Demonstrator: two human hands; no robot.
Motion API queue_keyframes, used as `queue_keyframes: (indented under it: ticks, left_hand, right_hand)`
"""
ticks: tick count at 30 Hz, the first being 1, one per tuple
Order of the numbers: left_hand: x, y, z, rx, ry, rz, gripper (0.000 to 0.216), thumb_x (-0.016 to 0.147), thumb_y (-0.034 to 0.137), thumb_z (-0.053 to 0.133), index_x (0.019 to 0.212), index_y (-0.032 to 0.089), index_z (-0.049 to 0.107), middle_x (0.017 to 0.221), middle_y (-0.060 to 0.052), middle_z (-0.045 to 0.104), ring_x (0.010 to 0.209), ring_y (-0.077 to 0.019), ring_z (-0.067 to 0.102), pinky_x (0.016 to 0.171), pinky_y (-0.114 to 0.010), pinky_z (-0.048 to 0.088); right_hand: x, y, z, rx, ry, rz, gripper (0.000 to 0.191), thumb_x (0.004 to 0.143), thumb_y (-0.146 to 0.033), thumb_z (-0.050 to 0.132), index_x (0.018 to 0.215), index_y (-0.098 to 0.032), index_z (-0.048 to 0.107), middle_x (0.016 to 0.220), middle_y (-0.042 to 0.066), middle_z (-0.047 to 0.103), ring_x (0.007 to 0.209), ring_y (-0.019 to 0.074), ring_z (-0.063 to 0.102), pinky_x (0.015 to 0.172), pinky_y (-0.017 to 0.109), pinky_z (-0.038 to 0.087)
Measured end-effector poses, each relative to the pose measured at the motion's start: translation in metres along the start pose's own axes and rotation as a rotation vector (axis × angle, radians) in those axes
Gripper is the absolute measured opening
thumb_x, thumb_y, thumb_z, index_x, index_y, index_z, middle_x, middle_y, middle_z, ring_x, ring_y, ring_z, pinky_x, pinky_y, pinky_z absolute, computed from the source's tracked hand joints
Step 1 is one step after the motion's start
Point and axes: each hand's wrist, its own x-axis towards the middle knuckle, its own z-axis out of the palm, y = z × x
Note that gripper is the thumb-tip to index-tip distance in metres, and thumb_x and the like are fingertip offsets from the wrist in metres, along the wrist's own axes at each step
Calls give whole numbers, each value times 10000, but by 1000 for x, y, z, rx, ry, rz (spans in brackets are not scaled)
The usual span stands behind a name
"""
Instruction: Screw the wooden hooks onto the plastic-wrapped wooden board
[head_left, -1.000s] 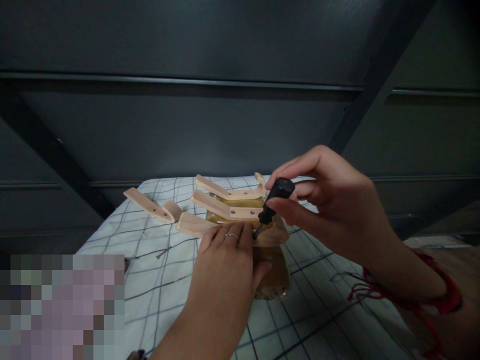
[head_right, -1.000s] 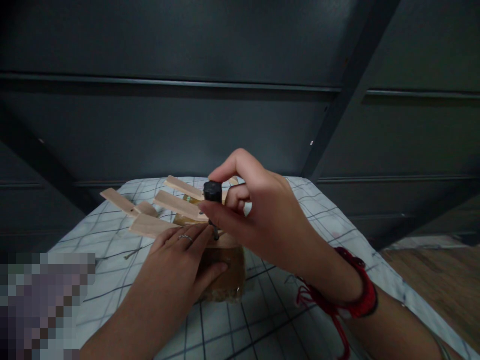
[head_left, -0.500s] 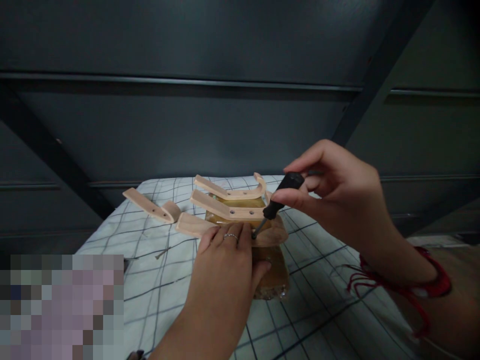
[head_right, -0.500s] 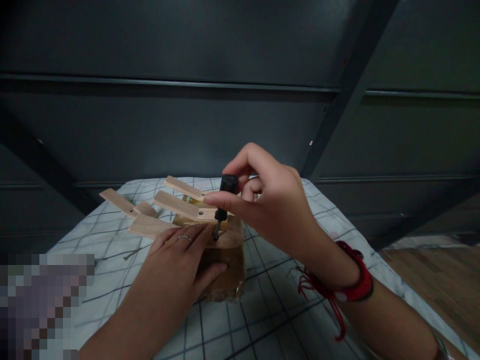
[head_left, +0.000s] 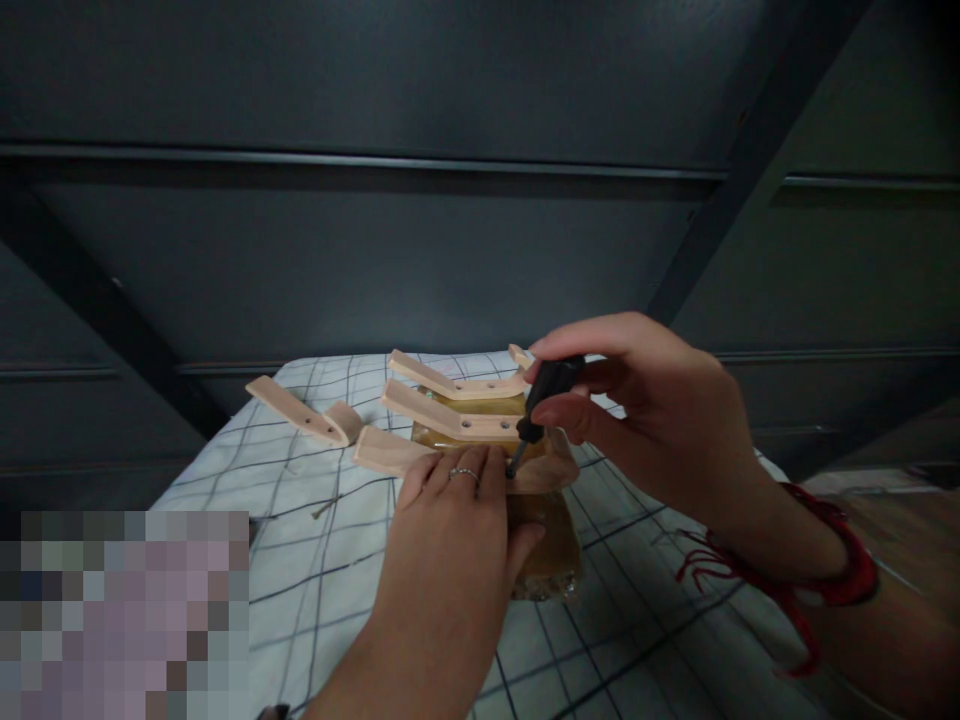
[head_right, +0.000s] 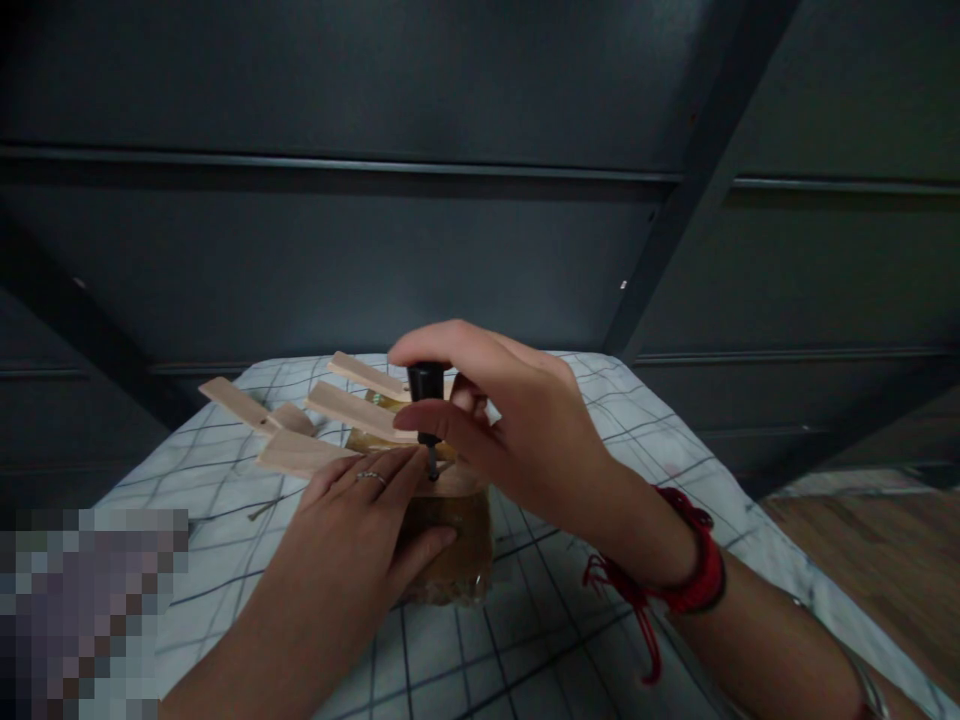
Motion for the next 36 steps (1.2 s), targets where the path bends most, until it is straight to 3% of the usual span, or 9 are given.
queue_keyframes:
  ticks: [4, 8, 12, 16, 19, 23, 27, 31, 36]
  left_hand:
    - [-1, -1, 1, 6, 16, 10, 413, 779, 316, 590, 1133, 109, 544, 1173, -137, 583, 1103, -277, 516, 964, -479, 356]
    - [0, 0, -1, 2, 10, 7, 397, 780, 310, 589, 1118, 107, 550, 1169, -138, 584, 1098, -281, 519, 960, -479, 355]
    - [0, 1, -1, -2, 13, -5, 410, 778, 317, 590, 1130, 114, 538, 1163, -133, 586, 1091, -286, 520, 953, -489, 352]
    - [-3, 0, 0, 4, 42, 20, 367, 798, 309, 565, 1108, 115, 549, 1148, -137, 592, 1085, -282, 523, 955, -488, 347]
    - [-3, 0, 0, 7, 40, 24, 373, 799, 305, 563, 1113, 105, 547, 1150, -145, 589, 1090, -283, 519, 959, -491, 344]
    - [0, 0, 0, 10, 24, 8, 394, 788, 306, 579, 1121, 100, 544, 1155, -145, 589, 1094, -281, 518, 961, -485, 347]
    - [0, 0, 0, 20, 35, 7, 394, 791, 319, 574, 1119, 104, 543, 1154, -146, 590, 1083, -282, 526, 958, -488, 346]
    - [0, -1, -1, 9, 31, 14, 387, 787, 309, 577, 1116, 107, 539, 1154, -139, 589, 1086, -281, 522, 958, -488, 342]
    - [0, 0, -1, 10, 53, 24, 384, 773, 306, 594, 1108, 128, 537, 1161, -124, 586, 1073, -275, 527, 945, -477, 356]
  right_hand:
    - [2, 0, -6, 31, -117, -7, 172, 833, -212, 546, 996, -200, 598, 983, -1, 678, 621, 86, 622, 607, 232, 510]
    - [1, 2, -11, 119, -185, 35, 272, 809, -86, 516, 1029, -231, 583, 1031, -9, 662, 694, 98, 645, 515, 207, 505]
    - [0, 2, -12, 190, -209, 60, 369, 777, -5, 471, 1022, -256, 584, 1014, -15, 656, 624, 81, 623, 460, 195, 497]
    - [2, 0, -9, 126, -168, 44, 248, 800, -70, 492, 981, -209, 590, 968, 4, 663, 638, 89, 621, 527, 221, 509]
    - [5, -2, -7, 7, -121, 34, 147, 797, -163, 556, 937, -174, 596, 754, -14, 661, 510, 84, 570, 494, 231, 465]
    - [5, -1, -5, -24, -23, 99, 170, 742, -285, 647, 848, -184, 562, 463, -92, 473, 374, 74, 468, 423, 229, 394]
    - [2, -1, -1, 12, 20, 151, 208, 724, -329, 656, 802, -206, 507, 506, -90, 477, 374, 75, 475, 407, 234, 389]
    - [-1, -3, 0, 19, 5, 126, 205, 729, -310, 661, 859, -194, 554, 572, -52, 565, 460, 101, 543, 442, 239, 438]
    - [2, -7, -6, 108, -150, 12, 195, 799, -137, 559, 976, -206, 605, 963, 6, 692, 700, 126, 652, 598, 245, 524]
